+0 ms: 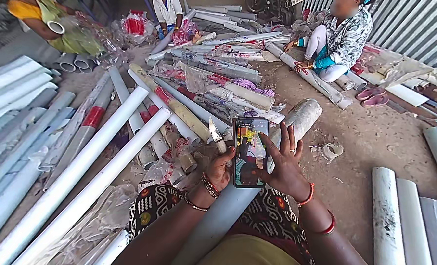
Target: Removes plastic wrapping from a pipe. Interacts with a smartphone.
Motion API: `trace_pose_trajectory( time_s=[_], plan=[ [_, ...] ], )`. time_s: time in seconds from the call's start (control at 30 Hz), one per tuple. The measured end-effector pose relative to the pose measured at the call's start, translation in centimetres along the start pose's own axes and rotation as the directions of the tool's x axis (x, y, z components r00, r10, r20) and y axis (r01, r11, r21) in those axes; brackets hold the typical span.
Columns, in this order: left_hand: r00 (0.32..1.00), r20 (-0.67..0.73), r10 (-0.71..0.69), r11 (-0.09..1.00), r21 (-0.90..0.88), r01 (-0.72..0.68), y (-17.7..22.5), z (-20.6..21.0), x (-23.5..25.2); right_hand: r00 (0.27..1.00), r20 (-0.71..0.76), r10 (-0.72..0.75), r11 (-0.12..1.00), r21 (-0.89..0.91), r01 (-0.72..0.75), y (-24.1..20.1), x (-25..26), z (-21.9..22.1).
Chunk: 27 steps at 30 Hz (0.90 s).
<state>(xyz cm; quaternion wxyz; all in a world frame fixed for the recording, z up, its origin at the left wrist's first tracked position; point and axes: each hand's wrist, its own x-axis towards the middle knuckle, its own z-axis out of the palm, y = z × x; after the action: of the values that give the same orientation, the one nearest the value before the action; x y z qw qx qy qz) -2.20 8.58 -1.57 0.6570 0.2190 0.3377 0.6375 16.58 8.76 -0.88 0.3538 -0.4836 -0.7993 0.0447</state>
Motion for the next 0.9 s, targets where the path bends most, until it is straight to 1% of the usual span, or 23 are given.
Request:
trace_pose_trajectory(
  time_s=[0.2,0.4,0.53,0.67,0.9],
  plan=[
    [1.000,0.013,0.014,1.000,0.003,-0.014,-0.03,0.01,-0.08,1.000,-0.023,-0.015,1.000,0.001,0.015,0.06,-0.13,0.15],
    [1.000,0.009,0.005,1.000,0.021,-0.005,-0.01,0.08,-0.16,1.000,-0.009,-0.010,1.000,0.007,0.010,0.04,-0.15,0.00],
    [0.999,-0.038,-0.008,0.999,0.042,0.009,-0.05,0.19,-0.21,1.000,-0.008,-0.012,1.000,0.010,0.012,0.06,-0.23,0.13],
    [0.999,-0.032,-0.010,0.999,0.037,0.012,-0.09,0.10,-0.21,0.999,-0.025,-0.023,1.000,0.014,0.023,0.10,-0.31,0.30],
    [1.000,-0.020,-0.002,1.000,0.025,0.002,-0.16,0.10,-0.13,1.000,-0.005,-0.014,1.000,0.005,0.014,0.09,-0.28,0.13]
  ],
)
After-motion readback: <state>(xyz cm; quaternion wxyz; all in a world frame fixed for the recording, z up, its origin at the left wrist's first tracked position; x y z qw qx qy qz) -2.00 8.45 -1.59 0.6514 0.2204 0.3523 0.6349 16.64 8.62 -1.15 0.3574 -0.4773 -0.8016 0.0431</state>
